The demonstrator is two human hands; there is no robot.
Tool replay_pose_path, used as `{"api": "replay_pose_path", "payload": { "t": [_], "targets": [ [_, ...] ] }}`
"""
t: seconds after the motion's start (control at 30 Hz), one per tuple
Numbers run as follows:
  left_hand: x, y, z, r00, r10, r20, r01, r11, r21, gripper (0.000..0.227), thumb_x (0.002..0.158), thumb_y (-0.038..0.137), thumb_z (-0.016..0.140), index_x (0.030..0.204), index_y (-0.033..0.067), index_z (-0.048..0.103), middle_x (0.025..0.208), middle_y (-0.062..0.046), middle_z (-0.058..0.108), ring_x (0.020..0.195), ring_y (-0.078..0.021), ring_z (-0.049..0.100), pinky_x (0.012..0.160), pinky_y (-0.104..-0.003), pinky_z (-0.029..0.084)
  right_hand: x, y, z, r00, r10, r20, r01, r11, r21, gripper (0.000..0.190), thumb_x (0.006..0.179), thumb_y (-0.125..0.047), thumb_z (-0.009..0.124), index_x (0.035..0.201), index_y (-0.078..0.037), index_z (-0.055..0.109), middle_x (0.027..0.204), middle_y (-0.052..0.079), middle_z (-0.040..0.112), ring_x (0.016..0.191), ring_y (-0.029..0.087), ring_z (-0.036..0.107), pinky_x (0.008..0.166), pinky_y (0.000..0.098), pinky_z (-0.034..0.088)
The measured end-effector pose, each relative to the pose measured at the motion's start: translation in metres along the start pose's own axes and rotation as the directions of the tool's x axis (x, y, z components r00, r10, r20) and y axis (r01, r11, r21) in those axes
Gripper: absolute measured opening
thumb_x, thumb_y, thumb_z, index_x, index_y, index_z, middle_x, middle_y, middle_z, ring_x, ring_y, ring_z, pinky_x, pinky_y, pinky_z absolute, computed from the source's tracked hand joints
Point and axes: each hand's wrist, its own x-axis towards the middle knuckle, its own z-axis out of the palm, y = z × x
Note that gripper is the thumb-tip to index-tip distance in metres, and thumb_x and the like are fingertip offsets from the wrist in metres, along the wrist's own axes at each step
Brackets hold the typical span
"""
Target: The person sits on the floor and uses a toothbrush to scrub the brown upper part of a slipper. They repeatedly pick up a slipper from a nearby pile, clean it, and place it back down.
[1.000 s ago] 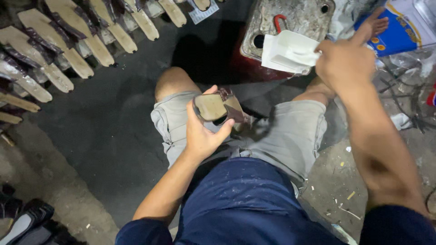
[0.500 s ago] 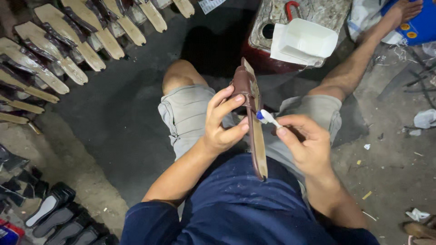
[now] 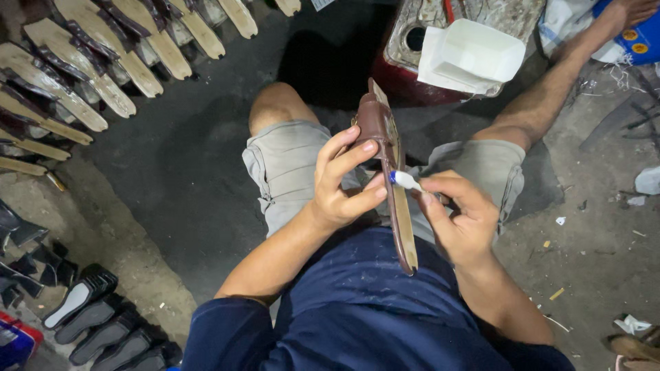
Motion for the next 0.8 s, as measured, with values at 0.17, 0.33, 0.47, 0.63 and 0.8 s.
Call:
{"api": "replay_pose_path", "payload": {
  "t": [0.17, 0.33, 0.47, 0.63, 0.8],
  "targets": [
    [0.002, -0.002, -0.003, 0.999, -0.040, -0.002, 0.040, 0.999, 0.025, 0.060, 0.083, -0.005, 0.093, 0.123, 0.0231, 0.059, 0.141, -0.016, 0.054, 0.132, -0.0461, 0.053, 0.110, -0.056, 0.053, -0.013, -0.002, 0.000, 0.999, -0.037, 0.001, 0.037, 0.998, 0.050, 0.016, 0.098, 0.008, 0.066, 0.112, 0.001, 0.065, 0.104, 0.014, 0.070, 0.090, 0.018, 0.068, 0.080, 0.0249, 0.052],
    [0.003, -0.003, -0.006, 0.996, -0.093, 0.016, 0.092, 0.995, 0.040, 0.055, 0.086, -0.002, 0.092, 0.123, 0.0242, 0.061, 0.143, -0.015, 0.053, 0.135, -0.0442, 0.052, 0.113, -0.055, 0.052, -0.018, -0.007, -0.002, 0.999, -0.048, 0.007, 0.048, 0.999, 0.021, 0.015, 0.097, 0.008, 0.066, 0.111, 0.002, 0.064, 0.103, 0.016, 0.069, 0.087, 0.019, 0.067, 0.078, 0.0261, 0.054],
    [0.006, -0.002, -0.008, 0.992, -0.125, 0.017, 0.124, 0.991, 0.041, 0.053, 0.088, 0.001, 0.091, 0.124, 0.0242, 0.061, 0.144, -0.014, 0.053, 0.137, -0.0428, 0.051, 0.115, -0.055, 0.051, -0.018, -0.013, -0.002, 0.997, -0.073, 0.025, 0.071, 0.996, 0.060, 0.015, 0.097, 0.006, 0.067, 0.111, 0.002, 0.064, 0.102, 0.016, 0.069, 0.084, 0.018, 0.067, 0.076, 0.0260, 0.054],
    [0.010, -0.003, -0.009, 0.990, -0.141, 0.026, 0.140, 0.990, 0.035, 0.053, 0.088, 0.004, 0.090, 0.127, 0.0231, 0.059, 0.145, -0.015, 0.053, 0.138, -0.0427, 0.050, 0.116, -0.053, 0.050, -0.016, -0.018, -0.003, 0.994, -0.106, 0.041, 0.104, 0.993, 0.050, 0.015, 0.097, 0.004, 0.068, 0.110, 0.000, 0.064, 0.099, 0.016, 0.069, 0.079, 0.017, 0.066, 0.072, 0.0258, 0.054],
    [0.012, 0.000, -0.010, 0.984, -0.177, 0.035, 0.176, 0.984, 0.018, 0.063, 0.085, 0.005, 0.092, 0.132, 0.0240, 0.055, 0.147, -0.015, 0.051, 0.140, -0.0422, 0.050, 0.116, -0.052, 0.048, -0.012, -0.018, -0.004, 0.984, -0.160, 0.075, 0.153, 0.985, 0.083, 0.017, 0.096, 0.004, 0.068, 0.112, -0.001, 0.063, 0.095, 0.015, 0.069, 0.076, 0.016, 0.066, 0.067, 0.0235, 0.054]
  ]
}}
